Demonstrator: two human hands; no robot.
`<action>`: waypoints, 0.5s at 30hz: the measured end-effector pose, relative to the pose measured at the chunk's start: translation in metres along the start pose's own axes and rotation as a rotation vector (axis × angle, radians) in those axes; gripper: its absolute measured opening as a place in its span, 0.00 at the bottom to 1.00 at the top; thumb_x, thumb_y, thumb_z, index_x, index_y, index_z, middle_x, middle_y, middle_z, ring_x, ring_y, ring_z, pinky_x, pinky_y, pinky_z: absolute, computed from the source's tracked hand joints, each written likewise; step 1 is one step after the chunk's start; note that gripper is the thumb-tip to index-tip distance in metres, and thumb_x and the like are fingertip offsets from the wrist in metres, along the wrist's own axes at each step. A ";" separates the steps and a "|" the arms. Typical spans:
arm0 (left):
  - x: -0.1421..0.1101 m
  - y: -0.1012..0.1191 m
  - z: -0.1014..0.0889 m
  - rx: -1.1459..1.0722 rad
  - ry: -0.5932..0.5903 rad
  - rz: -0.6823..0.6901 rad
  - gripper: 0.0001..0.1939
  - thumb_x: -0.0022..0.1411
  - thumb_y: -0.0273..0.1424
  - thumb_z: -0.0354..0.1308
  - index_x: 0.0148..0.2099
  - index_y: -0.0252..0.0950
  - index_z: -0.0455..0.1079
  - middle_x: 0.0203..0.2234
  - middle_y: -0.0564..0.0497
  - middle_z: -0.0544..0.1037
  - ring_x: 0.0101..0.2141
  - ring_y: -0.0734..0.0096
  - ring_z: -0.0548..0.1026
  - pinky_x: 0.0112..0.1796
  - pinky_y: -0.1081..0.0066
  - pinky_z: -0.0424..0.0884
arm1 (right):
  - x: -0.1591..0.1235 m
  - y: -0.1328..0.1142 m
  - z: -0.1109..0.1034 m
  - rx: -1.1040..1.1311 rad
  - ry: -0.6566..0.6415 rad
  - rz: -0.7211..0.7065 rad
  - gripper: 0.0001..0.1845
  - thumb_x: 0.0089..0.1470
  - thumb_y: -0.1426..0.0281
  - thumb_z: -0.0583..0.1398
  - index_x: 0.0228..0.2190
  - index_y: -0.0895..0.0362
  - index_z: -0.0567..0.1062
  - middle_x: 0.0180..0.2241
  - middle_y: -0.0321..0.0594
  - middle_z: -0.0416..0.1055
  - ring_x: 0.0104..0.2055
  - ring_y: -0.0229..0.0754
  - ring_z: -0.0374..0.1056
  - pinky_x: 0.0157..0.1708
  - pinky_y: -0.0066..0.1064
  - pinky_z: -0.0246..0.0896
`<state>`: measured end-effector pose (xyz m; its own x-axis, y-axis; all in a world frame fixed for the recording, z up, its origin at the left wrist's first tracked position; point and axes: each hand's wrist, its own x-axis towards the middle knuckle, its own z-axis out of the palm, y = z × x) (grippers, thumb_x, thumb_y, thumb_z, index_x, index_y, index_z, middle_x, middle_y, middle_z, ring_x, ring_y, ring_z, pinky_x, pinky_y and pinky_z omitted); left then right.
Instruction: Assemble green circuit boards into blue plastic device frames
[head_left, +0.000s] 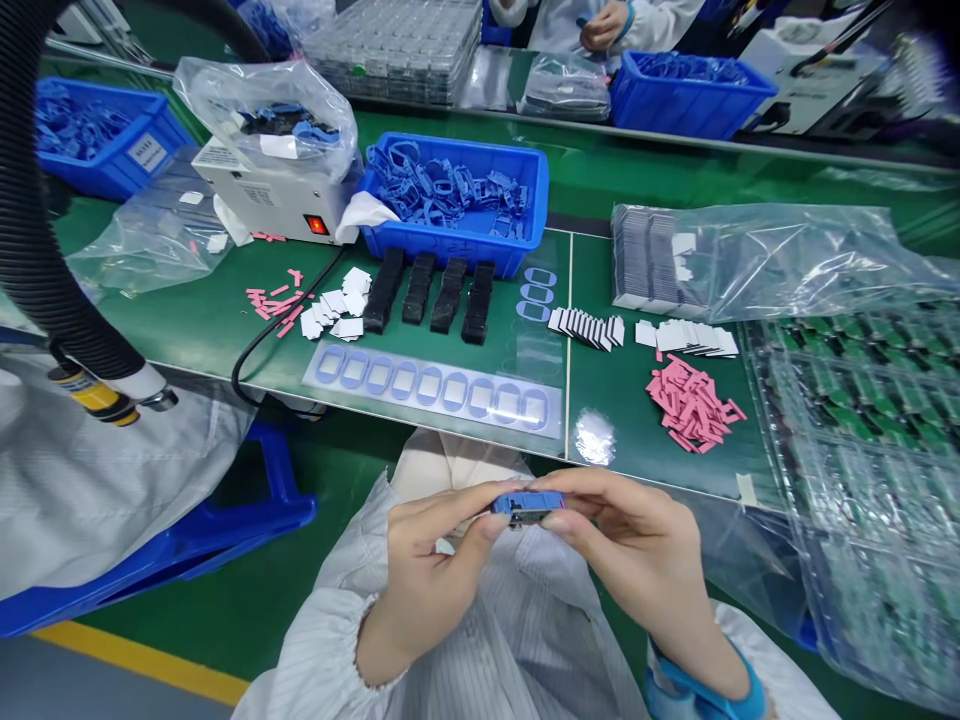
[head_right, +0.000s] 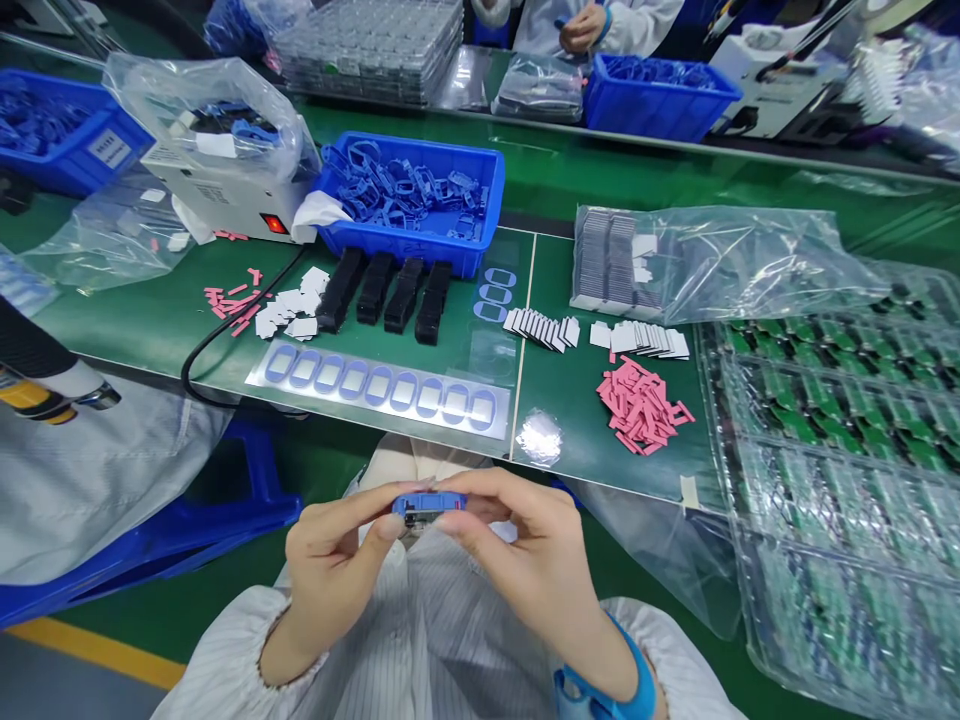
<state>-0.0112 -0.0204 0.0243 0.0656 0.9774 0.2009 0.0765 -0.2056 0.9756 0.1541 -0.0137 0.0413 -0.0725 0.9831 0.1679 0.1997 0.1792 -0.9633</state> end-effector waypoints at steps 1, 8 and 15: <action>0.000 0.001 0.000 -0.023 0.004 -0.019 0.14 0.60 0.24 0.60 0.46 0.43 0.78 0.35 0.53 0.85 0.33 0.65 0.83 0.34 0.73 0.80 | 0.000 0.001 -0.001 0.013 -0.022 0.000 0.05 0.52 0.67 0.65 0.34 0.53 0.79 0.29 0.36 0.80 0.25 0.37 0.76 0.25 0.23 0.75; 0.002 0.002 0.003 -0.166 -0.018 -0.053 0.12 0.60 0.30 0.61 0.46 0.42 0.78 0.39 0.49 0.85 0.39 0.62 0.82 0.41 0.68 0.79 | -0.001 0.002 -0.005 -0.030 0.005 -0.067 0.07 0.52 0.71 0.64 0.36 0.50 0.79 0.30 0.35 0.81 0.27 0.39 0.77 0.26 0.23 0.76; 0.000 -0.003 0.005 -0.186 0.003 -0.050 0.11 0.62 0.33 0.59 0.45 0.43 0.79 0.37 0.50 0.85 0.37 0.62 0.83 0.39 0.69 0.80 | -0.003 0.004 -0.006 -0.115 -0.037 -0.191 0.14 0.56 0.71 0.61 0.43 0.44 0.78 0.32 0.34 0.81 0.27 0.40 0.78 0.27 0.27 0.76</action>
<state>-0.0063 -0.0200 0.0213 0.0629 0.9865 0.1514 -0.1057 -0.1442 0.9839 0.1610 -0.0157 0.0380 -0.1551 0.9293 0.3351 0.2890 0.3671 -0.8842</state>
